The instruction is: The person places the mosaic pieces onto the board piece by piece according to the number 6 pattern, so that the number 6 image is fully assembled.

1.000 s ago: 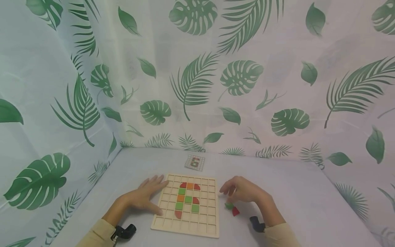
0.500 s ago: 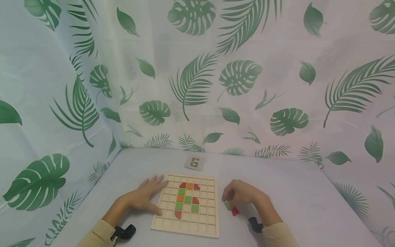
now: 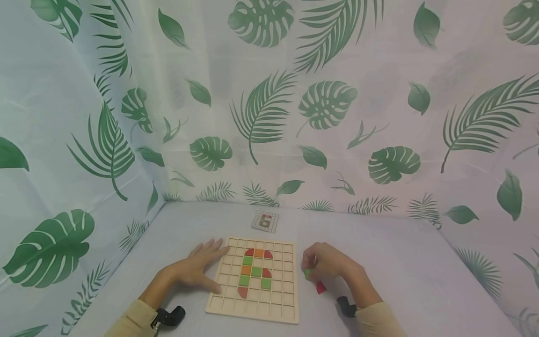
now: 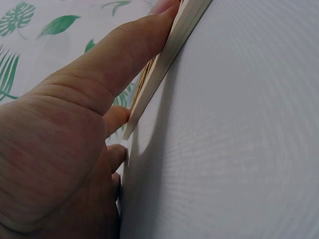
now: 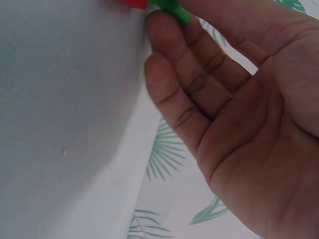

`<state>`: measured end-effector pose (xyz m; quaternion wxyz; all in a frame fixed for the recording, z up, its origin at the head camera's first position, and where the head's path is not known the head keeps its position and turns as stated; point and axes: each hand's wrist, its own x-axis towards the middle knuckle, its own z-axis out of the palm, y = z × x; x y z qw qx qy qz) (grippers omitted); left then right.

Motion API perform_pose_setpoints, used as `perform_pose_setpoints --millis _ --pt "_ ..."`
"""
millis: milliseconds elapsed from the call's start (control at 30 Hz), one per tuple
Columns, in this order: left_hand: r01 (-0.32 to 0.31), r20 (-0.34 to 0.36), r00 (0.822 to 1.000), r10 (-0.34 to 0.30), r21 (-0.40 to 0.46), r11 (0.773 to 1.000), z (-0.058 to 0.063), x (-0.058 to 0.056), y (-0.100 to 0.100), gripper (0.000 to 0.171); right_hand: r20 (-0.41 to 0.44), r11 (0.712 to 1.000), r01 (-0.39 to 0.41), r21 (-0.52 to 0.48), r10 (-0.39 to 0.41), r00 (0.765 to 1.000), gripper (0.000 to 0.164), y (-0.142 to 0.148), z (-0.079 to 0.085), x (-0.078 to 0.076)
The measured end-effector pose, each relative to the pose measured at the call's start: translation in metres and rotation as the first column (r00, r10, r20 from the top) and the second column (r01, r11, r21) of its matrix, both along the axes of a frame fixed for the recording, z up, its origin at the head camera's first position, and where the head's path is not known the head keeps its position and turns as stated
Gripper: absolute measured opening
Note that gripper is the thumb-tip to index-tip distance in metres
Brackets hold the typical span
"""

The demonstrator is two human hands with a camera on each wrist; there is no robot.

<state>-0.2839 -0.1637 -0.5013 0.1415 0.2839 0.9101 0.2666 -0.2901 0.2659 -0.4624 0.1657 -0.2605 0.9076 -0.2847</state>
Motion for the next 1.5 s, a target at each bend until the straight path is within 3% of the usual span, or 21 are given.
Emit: perform_pose_setpoints --millis 200,633,833,1200,1367,1500 --pt "-0.001 -0.008 1.0 0.001 -0.001 1.0 -0.001 -0.001 0.0 0.118 -0.019 1.0 -0.009 -0.028 0.009 1.0 0.021 -0.003 0.004 -0.002" --pt "-0.006 -0.007 1.0 0.006 -0.006 1.0 0.001 -0.002 0.0 0.118 0.029 0.978 -0.037 -0.207 0.044 0.999 0.01 -0.021 0.012 -0.006" --pt "-0.007 0.005 1.0 0.007 -0.005 1.0 -0.001 -0.002 0.0 0.118 0.019 0.959 -0.131 -0.253 0.14 0.99 0.008 -0.039 0.014 -0.008" --pt "-0.004 0.009 1.0 0.004 0.002 1.0 -0.003 -0.001 0.0 0.117 0.054 0.951 -0.18 -0.253 0.199 0.978 0.008 -0.078 0.009 -0.002" --pt "-0.003 0.008 1.0 0.003 0.001 1.0 -0.002 0.0 0.0 0.118 0.023 0.93 -0.244 -0.273 0.26 0.965 0.008 -0.094 0.009 0.003" --pt "-0.01 0.007 1.0 0.01 -0.007 1.0 -0.001 0.0 0.0 0.118 0.001 0.933 -0.261 -0.247 0.269 0.963 0.008 -0.105 0.01 0.006"
